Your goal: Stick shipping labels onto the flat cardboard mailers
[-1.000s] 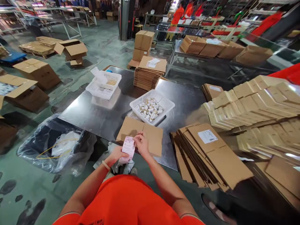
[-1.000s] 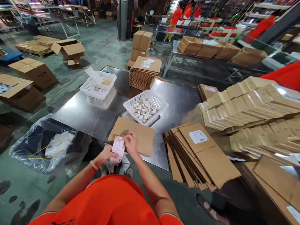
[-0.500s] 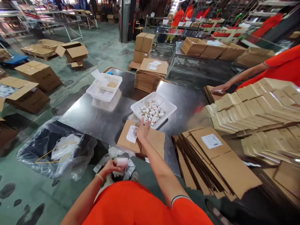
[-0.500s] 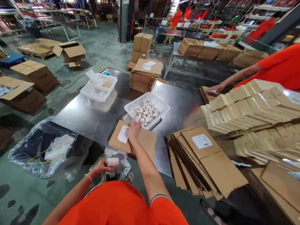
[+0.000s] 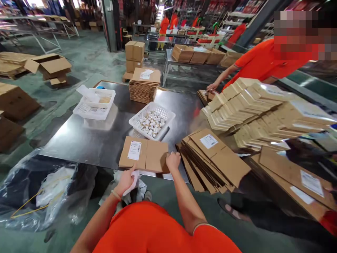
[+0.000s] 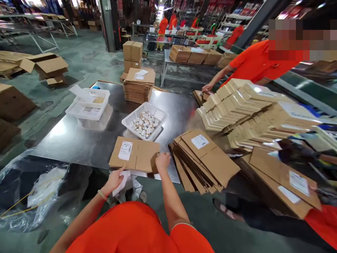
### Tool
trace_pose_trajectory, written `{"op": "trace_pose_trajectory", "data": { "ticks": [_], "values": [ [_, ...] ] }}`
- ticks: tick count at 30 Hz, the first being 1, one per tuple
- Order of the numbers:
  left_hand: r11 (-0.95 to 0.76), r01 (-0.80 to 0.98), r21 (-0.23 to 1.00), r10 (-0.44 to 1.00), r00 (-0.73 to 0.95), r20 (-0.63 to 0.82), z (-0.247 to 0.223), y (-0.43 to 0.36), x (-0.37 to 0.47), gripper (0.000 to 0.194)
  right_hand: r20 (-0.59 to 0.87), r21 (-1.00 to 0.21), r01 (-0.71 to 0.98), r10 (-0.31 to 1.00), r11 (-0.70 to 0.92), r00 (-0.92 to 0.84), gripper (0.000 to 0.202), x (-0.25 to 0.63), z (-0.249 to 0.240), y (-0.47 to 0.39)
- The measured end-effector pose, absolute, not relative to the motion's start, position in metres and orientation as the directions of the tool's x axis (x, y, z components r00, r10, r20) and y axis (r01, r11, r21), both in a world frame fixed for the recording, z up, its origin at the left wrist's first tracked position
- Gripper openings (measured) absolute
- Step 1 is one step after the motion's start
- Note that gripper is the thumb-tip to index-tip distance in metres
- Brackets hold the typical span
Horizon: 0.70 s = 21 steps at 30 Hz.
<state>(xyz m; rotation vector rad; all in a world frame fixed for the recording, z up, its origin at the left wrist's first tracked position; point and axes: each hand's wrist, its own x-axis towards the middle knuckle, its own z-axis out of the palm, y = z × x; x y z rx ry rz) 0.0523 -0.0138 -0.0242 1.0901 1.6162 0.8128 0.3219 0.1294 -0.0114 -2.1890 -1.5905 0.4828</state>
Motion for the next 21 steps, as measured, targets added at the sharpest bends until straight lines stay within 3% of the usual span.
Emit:
{"op": "trace_pose_trajectory", "data": {
  "ticks": [4,8,11,15,18,21],
  "values": [
    [0.373,0.482,0.793,0.925,-0.125,-0.359,-0.018,-0.011,0.048,0.055,-0.100,-0.532,0.780,0.939,-0.330,0.329,0.015,0.334,-0.021,0.113],
    [0.354,0.591,0.725,0.924,-0.103,-0.367,-0.005,-0.007,0.042,0.054,-0.051,-0.663,0.682,0.927,-0.309,0.371,0.008,0.315,-0.025,0.112],
    [0.355,0.655,0.667,0.913,-0.092,-0.397,0.002,-0.002,0.042,0.055,-0.067,-0.724,0.617,0.922,-0.309,0.382,0.014,0.312,-0.022,0.116],
    [0.235,0.455,0.859,0.955,0.056,-0.291,-0.001,-0.005,0.039,0.046,-0.021,-0.870,0.423,0.876,-0.254,0.482,0.020,0.358,-0.008,0.119],
    [0.228,0.241,0.943,0.962,0.094,-0.256,-0.008,-0.015,0.035,0.038,0.022,-0.963,0.187,0.638,-0.193,0.770,0.023,0.442,0.016,0.113],
    [0.296,0.170,0.940,0.947,0.072,-0.312,-0.009,-0.028,0.033,0.042,-0.001,-0.954,0.137,0.460,-0.267,0.888,0.030,0.533,0.048,0.097]
  ]
}}
